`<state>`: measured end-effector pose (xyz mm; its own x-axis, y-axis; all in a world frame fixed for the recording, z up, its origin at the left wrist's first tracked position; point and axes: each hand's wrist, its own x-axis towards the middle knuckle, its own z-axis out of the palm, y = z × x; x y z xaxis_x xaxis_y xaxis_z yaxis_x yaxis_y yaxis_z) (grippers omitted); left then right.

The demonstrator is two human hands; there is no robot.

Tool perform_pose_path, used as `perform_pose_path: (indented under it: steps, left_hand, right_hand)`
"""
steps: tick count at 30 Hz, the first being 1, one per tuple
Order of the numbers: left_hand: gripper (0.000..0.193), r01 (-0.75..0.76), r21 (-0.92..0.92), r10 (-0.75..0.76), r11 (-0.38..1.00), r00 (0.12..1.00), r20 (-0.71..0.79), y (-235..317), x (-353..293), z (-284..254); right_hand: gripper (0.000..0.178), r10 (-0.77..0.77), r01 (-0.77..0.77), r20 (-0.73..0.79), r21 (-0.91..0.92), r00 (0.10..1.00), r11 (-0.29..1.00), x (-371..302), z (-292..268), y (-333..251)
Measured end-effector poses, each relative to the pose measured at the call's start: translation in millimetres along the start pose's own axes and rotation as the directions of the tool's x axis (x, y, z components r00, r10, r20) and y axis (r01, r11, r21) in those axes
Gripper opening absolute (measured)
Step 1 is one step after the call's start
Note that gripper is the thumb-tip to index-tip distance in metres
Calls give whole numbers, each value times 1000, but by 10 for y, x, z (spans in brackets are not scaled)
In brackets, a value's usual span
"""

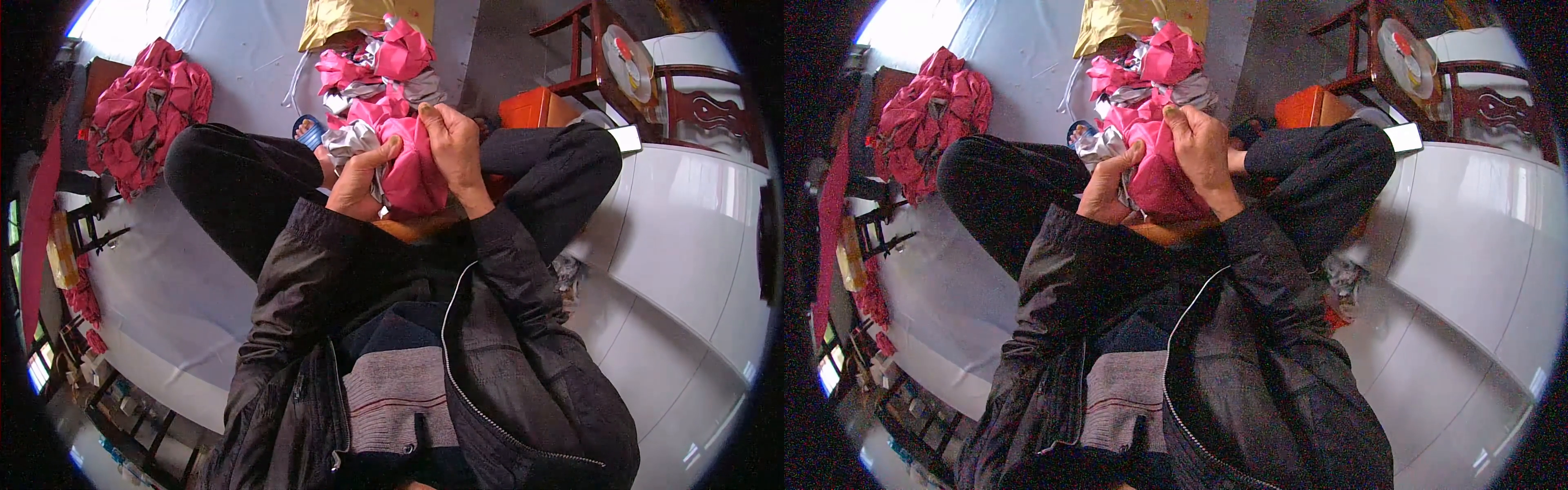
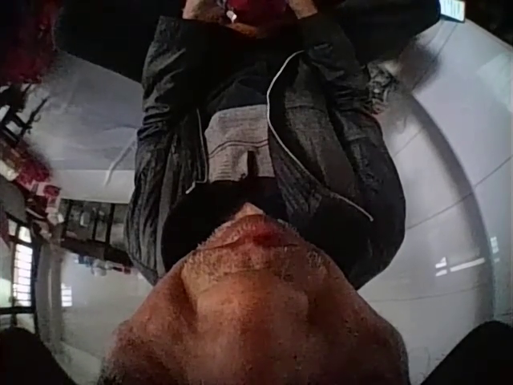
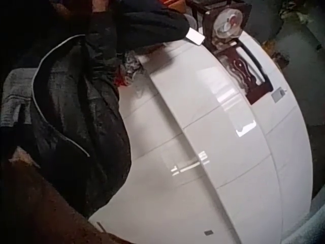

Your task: Wrapping items in pink material and securing them with tape.

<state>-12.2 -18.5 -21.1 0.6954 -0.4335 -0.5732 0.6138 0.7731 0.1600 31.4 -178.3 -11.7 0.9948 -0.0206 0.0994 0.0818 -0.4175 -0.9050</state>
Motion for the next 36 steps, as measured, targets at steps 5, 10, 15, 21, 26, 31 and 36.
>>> perform_pose_path:
  steps: [5, 10, 15, 21, 26, 31, 36]
  left_hand:
    - [11, 8, -25, -8, 1000, 1000, 7, 0, 9, -11]
    - [13, -37, 25, 37, 999, 999, -3, -2, 93, -95]
    - [12, -98, 37, 98, 995, 995, -11, -7, 160, -156]
    - [10, -96, 78, 97, 992, 995, -7, 1, 64, -46]
    - [10, -84, 27, 85, 996, 996, -37, -19, 54, -6]
    - [11, 11, 7, -11, 1000, 999, -44, -43, -33, 155]
    - [17, 9, 101, -11, 995, 1000, 23, -67, 91, -48]
  right_hand:
    - [43, -11, 10, -12, -37, 1000, 999, -9, 11, -5]
    - [46, 22, -21, 6, -48, 1000, 999, 13, -24, 42]
    - [46, -1, 1, 79, 8, 997, 1000, 1, -82, 26]
    - [37, 53, -57, 282, 7, 958, 998, 50, -121, 40]
    - [30, 49, -72, 203, 112, 978, 991, 35, 4, 71]
    - [36, 15, -35, 106, 186, 994, 982, 0, 70, -3]
    - [32, 0, -2, 16, 115, 1000, 993, 30, 76, -30]
